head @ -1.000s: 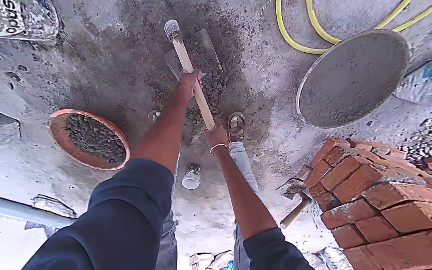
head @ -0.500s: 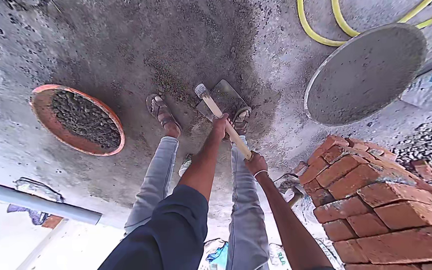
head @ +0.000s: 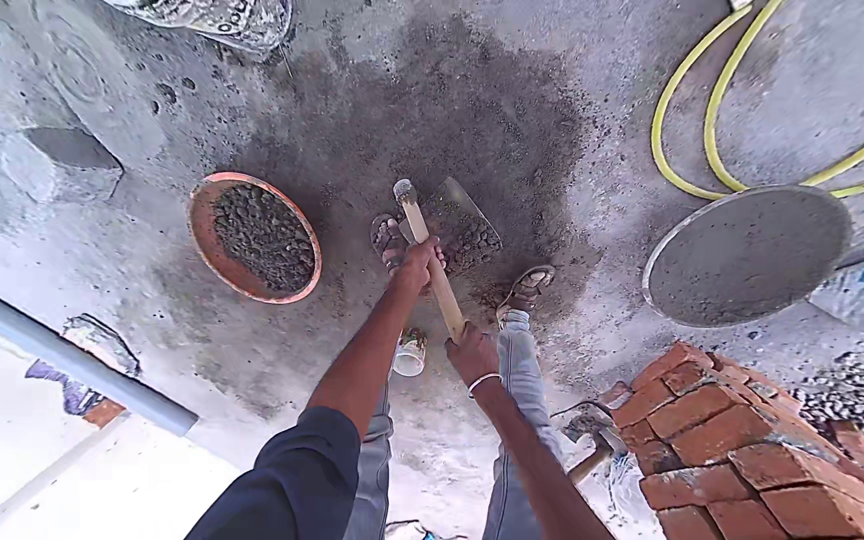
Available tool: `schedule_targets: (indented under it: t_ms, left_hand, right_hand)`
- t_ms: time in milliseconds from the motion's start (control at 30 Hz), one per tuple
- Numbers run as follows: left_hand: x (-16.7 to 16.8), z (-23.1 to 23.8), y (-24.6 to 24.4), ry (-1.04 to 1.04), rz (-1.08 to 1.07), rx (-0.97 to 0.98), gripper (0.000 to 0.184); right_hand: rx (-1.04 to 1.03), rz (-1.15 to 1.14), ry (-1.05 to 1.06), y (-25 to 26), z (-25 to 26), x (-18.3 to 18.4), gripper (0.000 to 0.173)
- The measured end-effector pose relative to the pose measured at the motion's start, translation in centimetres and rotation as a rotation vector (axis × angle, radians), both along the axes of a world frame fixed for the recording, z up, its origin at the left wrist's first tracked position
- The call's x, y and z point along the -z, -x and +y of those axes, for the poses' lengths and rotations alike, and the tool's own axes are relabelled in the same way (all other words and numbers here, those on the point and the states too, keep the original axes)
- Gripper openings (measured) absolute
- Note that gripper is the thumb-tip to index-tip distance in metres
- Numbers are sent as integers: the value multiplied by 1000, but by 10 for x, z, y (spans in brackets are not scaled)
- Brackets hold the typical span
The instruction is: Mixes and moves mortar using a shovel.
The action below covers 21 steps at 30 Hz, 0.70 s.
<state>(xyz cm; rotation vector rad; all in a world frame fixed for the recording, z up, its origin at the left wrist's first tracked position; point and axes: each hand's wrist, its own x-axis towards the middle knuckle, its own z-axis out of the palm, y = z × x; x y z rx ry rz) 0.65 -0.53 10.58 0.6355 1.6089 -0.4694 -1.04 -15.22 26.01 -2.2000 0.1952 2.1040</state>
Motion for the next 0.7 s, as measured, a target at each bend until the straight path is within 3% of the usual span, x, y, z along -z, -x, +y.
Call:
schedule_targets:
  t_ms: [100,233,367,467,600,700]
  left_hand:
    - [-58,75,31,-111,-64,-141,16]
    - [-166,138,68,-399,-74,-415,7]
    - [-245,153,98,-665,-65,-652,7]
    - [-246,170,118,-729,-130,-752,7]
    - [-199,243,143,-665,-147,-873,7]
    - [-194,303,166,-729,-166,-869,6]
  right_hand:
    - [-122,0,-107,12,59,-35,51]
    - [-317,22,-270,26,101,-74,50]
    - [-500,-12,-341,33,123,-45,44]
    - [-563,-20,-357,38,166,13,47]
    - [-562,-7,-289,49,251,95,50]
    - [-609,-45,-348,57,326,103,41]
